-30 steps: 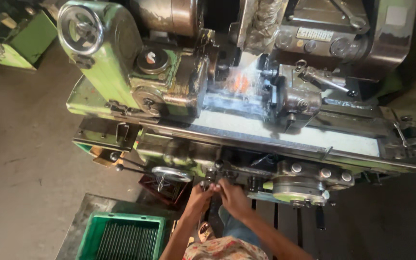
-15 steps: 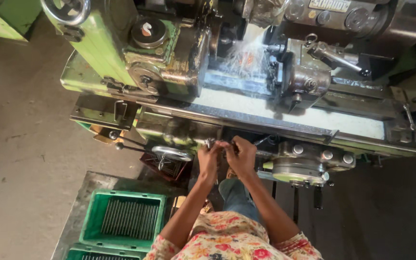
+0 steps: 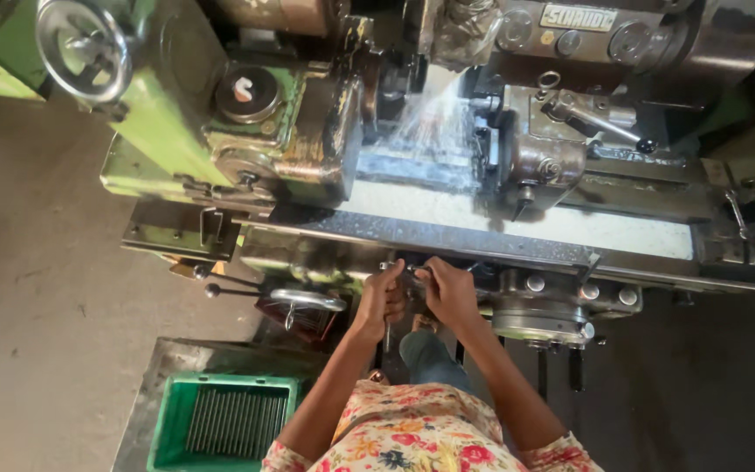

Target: The person operates a metalworking machine by repeatedly inserting small metal rods into a fixture, actuating a lever to process them, and placing the finished pieces into green bins. The cycle is repeated continuously throughout the clip.

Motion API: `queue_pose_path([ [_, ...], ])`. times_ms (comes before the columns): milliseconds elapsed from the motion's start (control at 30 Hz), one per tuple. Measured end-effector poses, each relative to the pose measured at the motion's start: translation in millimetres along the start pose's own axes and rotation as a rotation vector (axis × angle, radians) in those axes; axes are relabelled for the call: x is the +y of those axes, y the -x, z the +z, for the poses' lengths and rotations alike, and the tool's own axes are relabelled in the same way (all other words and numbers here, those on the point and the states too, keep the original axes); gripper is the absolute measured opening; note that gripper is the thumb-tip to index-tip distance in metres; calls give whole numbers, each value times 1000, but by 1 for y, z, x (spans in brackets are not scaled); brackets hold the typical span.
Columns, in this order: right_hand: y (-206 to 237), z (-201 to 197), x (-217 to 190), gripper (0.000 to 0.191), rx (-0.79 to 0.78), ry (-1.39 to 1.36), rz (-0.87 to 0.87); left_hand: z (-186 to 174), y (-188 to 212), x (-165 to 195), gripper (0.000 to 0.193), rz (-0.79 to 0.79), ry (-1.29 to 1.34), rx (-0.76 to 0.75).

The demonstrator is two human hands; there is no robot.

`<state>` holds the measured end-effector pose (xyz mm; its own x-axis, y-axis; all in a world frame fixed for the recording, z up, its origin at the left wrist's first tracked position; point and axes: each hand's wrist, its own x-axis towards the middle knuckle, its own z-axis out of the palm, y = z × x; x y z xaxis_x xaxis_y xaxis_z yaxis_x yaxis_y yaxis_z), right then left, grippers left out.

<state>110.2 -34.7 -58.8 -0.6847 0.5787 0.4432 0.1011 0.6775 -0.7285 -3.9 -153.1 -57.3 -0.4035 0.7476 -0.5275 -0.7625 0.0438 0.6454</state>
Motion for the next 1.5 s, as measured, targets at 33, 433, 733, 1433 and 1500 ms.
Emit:
queue_pose_path([
  [33,-4,-1,0,15,20,-10,51,7,-2,5,48,50,-49,43],
  [433,-77,-37,2,22,394,-87,-102,82,-49,39,40,421,-113,-56],
  [733,-55,-83,110,36,200,217,160,75,-96,45,46,128,-12,-236],
  [1433,-243,-272,257,41,-417,1228,644,82,-259,95,36,89,381,-207],
  [1500,-245,-269,256,41,-432,1251,661,84,-279,96,30,84,424,-150],
])
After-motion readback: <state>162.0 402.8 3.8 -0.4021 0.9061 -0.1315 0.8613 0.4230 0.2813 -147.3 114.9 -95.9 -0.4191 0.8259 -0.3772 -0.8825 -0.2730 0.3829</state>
